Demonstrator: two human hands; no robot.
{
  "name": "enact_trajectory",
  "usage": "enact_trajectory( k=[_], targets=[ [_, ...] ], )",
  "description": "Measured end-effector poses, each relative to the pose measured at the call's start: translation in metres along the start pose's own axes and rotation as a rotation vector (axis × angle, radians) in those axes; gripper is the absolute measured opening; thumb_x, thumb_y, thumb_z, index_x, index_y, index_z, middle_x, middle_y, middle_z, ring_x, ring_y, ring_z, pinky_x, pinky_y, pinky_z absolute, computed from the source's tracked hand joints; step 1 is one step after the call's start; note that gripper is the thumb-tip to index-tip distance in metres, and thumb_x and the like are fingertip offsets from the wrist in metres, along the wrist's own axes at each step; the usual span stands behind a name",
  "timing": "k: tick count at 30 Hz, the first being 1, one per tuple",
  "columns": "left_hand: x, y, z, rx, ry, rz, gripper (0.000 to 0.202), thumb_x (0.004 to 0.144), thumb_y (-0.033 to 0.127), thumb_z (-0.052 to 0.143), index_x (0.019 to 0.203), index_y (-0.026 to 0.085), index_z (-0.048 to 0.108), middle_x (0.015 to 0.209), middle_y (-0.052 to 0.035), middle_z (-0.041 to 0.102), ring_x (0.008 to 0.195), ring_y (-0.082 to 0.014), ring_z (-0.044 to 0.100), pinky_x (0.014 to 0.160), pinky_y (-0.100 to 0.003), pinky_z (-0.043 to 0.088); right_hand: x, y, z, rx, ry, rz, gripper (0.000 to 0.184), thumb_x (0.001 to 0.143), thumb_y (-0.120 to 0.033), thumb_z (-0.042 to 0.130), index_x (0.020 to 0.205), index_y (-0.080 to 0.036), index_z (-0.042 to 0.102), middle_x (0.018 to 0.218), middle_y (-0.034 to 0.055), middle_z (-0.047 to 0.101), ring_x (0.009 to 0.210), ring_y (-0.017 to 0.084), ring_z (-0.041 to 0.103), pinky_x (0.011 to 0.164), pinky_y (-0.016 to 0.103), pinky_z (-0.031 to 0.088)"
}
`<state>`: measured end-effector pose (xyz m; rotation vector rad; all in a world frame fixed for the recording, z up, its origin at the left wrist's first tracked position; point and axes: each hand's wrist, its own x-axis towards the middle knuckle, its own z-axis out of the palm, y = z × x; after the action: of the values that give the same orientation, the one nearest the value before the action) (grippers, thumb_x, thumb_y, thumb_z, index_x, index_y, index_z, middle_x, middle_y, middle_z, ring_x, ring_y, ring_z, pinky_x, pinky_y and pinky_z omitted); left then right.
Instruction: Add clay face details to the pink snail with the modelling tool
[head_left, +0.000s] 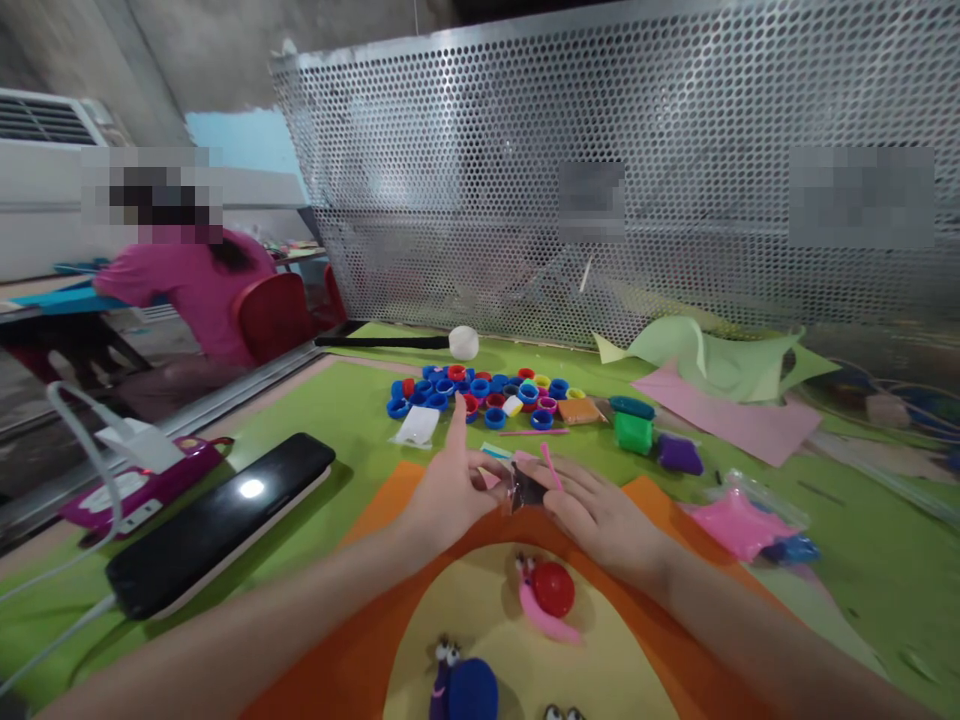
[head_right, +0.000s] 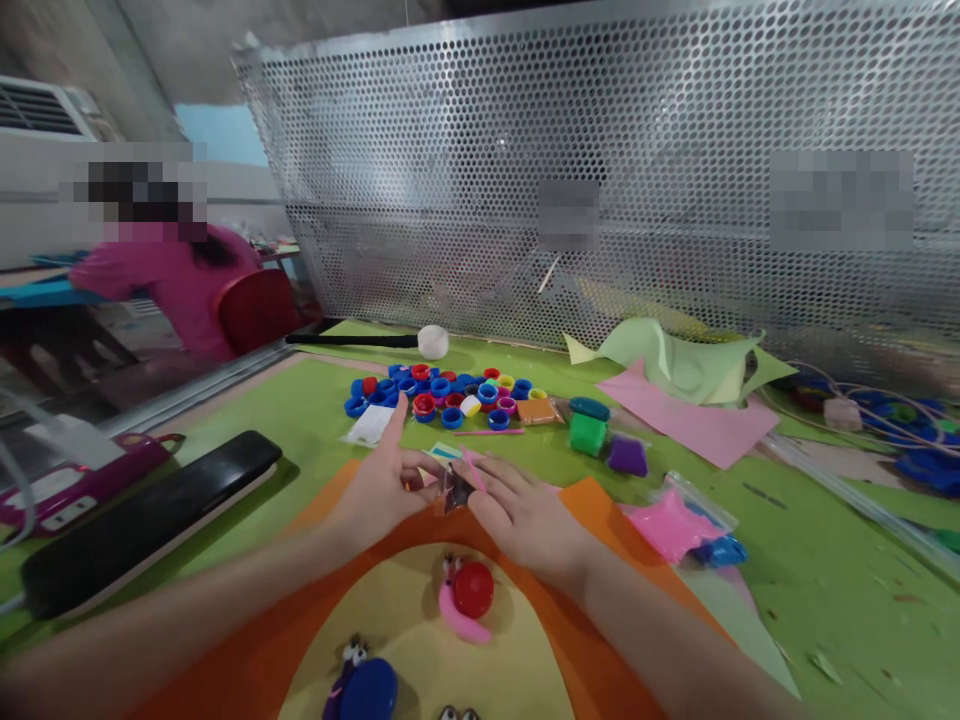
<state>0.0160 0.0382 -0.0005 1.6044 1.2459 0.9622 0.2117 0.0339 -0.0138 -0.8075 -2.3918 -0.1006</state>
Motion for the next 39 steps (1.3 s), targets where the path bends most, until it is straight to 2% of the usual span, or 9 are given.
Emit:
enact_trajectory(
  k=[5,7,9,11,13,16,25,31,39],
  targets=[
    [0.003,0.006,-0.003,-0.078,0.006,-0.026,0.108,0.067,0.011,0.068,0.141,0.020,-0.009,0.074,0.0037,0.065,0.048,-0.0076,0.051,0.050,-0.021,0.042,-0.002,0.005,0.006,-0.076,0.038,-0.042,0.019,0.092,-0.019,0.051,0.110,-0.019,0.056,0.118,0.0077,0.056,0.100,0.021,0.057,0.082,0.040,0.051],
    [0.006,0.009,-0.010,-0.108,0.023,-0.046,0.080,0.075,0.018,0.065,0.138,0.020,0.016,0.078,0.0023,0.063,0.049,-0.0070,0.051,0.049,-0.021,0.043,-0.003,0.009,0.009,-0.110,0.073,-0.038,0.017,0.091,-0.019,0.052,0.107,-0.019,0.057,0.117,0.0075,0.056,0.099,0.021,0.057,0.082,0.041,0.050],
    [0.009,0.011,-0.019,-0.125,0.022,-0.088,0.042,0.083,0.025,0.058,0.122,0.017,0.043,0.086,-0.0008,0.061,0.056,-0.0085,0.055,0.052,-0.023,0.048,-0.004,0.014,0.013,-0.139,0.106,-0.012,0.016,0.091,-0.020,0.052,0.106,-0.018,0.057,0.115,0.0074,0.056,0.097,0.021,0.057,0.080,0.041,0.051],
    [0.012,0.010,-0.027,-0.141,-0.001,-0.141,0.025,0.087,0.028,0.053,0.108,0.015,0.053,0.094,-0.0039,0.060,0.069,-0.0124,0.059,0.060,-0.028,0.052,-0.005,0.017,0.015,-0.161,0.117,0.013,0.015,0.091,-0.021,0.052,0.104,-0.017,0.057,0.112,0.0071,0.057,0.093,0.020,0.059,0.078,0.039,0.052],
    [0.013,0.007,-0.031,-0.168,-0.032,-0.180,0.026,0.087,0.029,0.053,0.108,0.015,0.053,0.101,-0.0056,0.060,0.079,-0.0156,0.061,0.066,-0.033,0.053,-0.005,0.019,0.015,-0.178,0.113,0.020,0.014,0.091,-0.022,0.052,0.103,-0.017,0.058,0.110,0.0067,0.058,0.091,0.019,0.059,0.076,0.038,0.052],
    [0.012,0.002,-0.032,-0.214,-0.084,-0.196,0.028,0.087,0.030,0.052,0.110,0.015,0.053,0.102,-0.0061,0.059,0.081,-0.0163,0.061,0.068,-0.034,0.053,-0.006,0.019,0.016,-0.207,0.096,0.028,0.014,0.091,-0.022,0.053,0.102,-0.016,0.058,0.108,0.0064,0.059,0.089,0.019,0.060,0.075,0.037,0.052],
    [0.006,0.010,-0.030,-0.341,-0.088,-0.147,0.020,0.086,0.023,0.055,0.104,0.014,0.054,0.078,0.0015,0.058,0.053,-0.0071,0.052,0.048,-0.021,0.046,-0.010,0.025,0.018,-0.320,-0.050,0.167,0.014,0.091,-0.026,0.054,0.097,-0.015,0.059,0.095,0.0039,0.062,0.077,0.016,0.061,0.068,0.033,0.053],
    [0.003,0.017,-0.029,-0.369,-0.057,-0.153,0.070,0.067,0.018,0.072,0.128,0.016,0.038,0.063,0.0063,0.060,0.045,-0.0058,0.050,0.048,-0.020,0.040,-0.011,0.027,0.013,-0.422,-0.075,0.248,0.018,0.090,-0.030,0.054,0.094,-0.014,0.058,0.086,0.0020,0.061,0.072,0.015,0.061,0.065,0.033,0.052],
    [-0.001,0.023,-0.026,-0.316,-0.109,-0.172,0.068,0.072,0.025,0.068,0.131,0.015,0.037,0.071,-0.0023,0.070,0.044,-0.0083,0.057,0.044,-0.021,0.032,-0.012,0.030,0.012,-0.429,0.017,0.283,0.019,0.090,-0.032,0.054,0.094,-0.014,0.058,0.085,0.0019,0.061,0.072,0.015,0.060,0.064,0.033,0.051]
  ],
)
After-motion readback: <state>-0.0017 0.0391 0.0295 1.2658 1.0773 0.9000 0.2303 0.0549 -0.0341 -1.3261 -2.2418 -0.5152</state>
